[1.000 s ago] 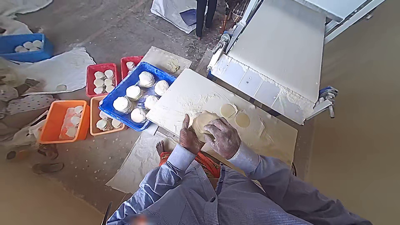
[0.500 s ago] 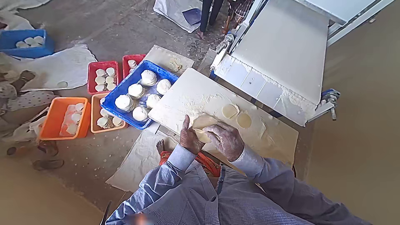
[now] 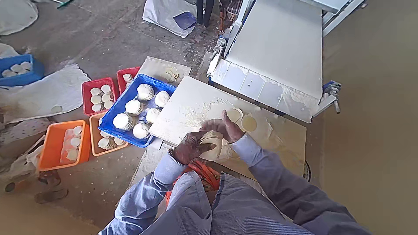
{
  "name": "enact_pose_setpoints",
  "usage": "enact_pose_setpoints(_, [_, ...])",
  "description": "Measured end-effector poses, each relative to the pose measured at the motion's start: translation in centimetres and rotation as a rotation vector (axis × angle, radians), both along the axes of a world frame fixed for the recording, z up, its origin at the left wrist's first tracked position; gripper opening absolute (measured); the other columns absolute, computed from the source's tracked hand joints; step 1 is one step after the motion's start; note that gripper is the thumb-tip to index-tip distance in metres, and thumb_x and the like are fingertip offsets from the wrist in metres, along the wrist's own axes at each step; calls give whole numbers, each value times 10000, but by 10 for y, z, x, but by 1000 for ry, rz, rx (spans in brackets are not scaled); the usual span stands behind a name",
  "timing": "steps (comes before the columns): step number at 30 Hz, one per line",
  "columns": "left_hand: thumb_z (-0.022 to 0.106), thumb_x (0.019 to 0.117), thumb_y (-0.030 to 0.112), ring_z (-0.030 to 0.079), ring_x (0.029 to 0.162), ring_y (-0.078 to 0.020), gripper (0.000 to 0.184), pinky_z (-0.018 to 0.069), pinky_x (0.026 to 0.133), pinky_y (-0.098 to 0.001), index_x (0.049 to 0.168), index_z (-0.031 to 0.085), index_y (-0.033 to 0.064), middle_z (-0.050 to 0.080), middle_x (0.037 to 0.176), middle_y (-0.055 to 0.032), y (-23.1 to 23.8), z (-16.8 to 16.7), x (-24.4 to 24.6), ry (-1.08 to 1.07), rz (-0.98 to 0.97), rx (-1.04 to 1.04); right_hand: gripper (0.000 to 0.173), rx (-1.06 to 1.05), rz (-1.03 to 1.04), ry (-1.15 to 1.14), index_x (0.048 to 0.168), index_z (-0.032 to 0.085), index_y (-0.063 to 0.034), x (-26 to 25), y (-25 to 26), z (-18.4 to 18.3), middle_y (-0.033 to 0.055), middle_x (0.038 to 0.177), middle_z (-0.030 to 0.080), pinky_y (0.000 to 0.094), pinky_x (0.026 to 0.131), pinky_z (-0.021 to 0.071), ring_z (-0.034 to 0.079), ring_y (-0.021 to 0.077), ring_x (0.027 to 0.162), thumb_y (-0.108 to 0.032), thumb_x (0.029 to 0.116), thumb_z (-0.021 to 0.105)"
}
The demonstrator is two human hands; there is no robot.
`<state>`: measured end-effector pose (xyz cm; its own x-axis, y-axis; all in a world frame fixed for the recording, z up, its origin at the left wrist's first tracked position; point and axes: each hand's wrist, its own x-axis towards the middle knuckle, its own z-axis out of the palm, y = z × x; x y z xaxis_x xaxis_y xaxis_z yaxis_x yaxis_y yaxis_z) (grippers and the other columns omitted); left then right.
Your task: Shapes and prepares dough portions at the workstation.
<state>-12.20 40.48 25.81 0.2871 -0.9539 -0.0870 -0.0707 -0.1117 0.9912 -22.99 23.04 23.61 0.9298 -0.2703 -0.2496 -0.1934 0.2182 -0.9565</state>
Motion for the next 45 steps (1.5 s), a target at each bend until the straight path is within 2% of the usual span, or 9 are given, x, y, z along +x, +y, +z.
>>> enact_pose_setpoints(5, [834,851,172,697,804,-231,270,572,794,-456,1005,708,-10,711,869,-144,-22,19,14,-289,28,270,792,431,-157,134,1081,678,-39,0,18,-11,71,881,742,344,736,612,723,152,806,-653,1053,179])
enact_pose_setpoints(8, [867,805,157,665,766,-297,309,542,753,-520,936,669,-41,672,817,-178,-33,3,29,-364,143,299,163,296,-107,60,1072,681,-29,-1,10,-23,39,895,747,294,753,621,720,103,798,-117,953,611])
enact_pose_setpoints(11, [815,879,178,666,714,-234,276,565,723,-457,981,671,-33,687,805,-146,-31,-19,38,-241,298,254,375,-18,-112,184,1142,672,52,6,5,-6,106,970,732,288,805,600,703,114,839,51,791,803])
enact_pose_setpoints(17, [84,1063,607,683,995,-194,808,561,894,-388,1302,575,11,703,1103,-125,-17,-73,30,811,512,34,426,-259,-20,169,1172,672,44,16,13,33,138,985,723,303,803,590,698,135,847,8,778,829])
enact_pose_setpoints(21, [199,870,898,711,1005,-279,968,598,835,-504,1268,621,122,722,1099,-140,-23,-55,-1,1265,521,-174,442,-361,39,169,1201,673,29,22,-1,37,156,1061,717,349,881,571,692,167,940,-36,796,836])
enact_pose_setpoints(24, [598,920,475,705,970,-297,517,607,795,-497,1253,581,80,697,1082,-170,-23,-53,-11,1259,501,-228,468,-497,52,146,1237,667,30,15,-11,39,189,1138,702,398,947,540,676,216,1032,-33,802,829])
enact_pose_setpoints(28, [646,818,-13,734,832,-236,322,628,742,-409,1131,592,37,728,941,-142,-14,-41,-16,1109,478,-169,429,-446,-74,117,1249,638,41,-8,-12,53,192,1053,717,366,788,593,705,208,881,56,831,735])
enact_pose_setpoints(33, [707,797,-26,741,830,-240,409,634,756,-418,1173,551,12,731,936,-148,-2,-41,-28,1085,484,-136,218,-803,-292,-30,1137,722,0,-50,-13,44,135,1034,756,367,824,611,738,193,912,-55,936,656])
enact_pose_setpoints(45, [786,765,-6,744,855,-238,413,632,802,-427,1132,599,-21,740,952,-149,1,-38,-42,909,412,-129,160,-911,-340,-52,972,775,-69,-76,16,18,114,998,733,367,731,552,684,229,910,-108,822,814])
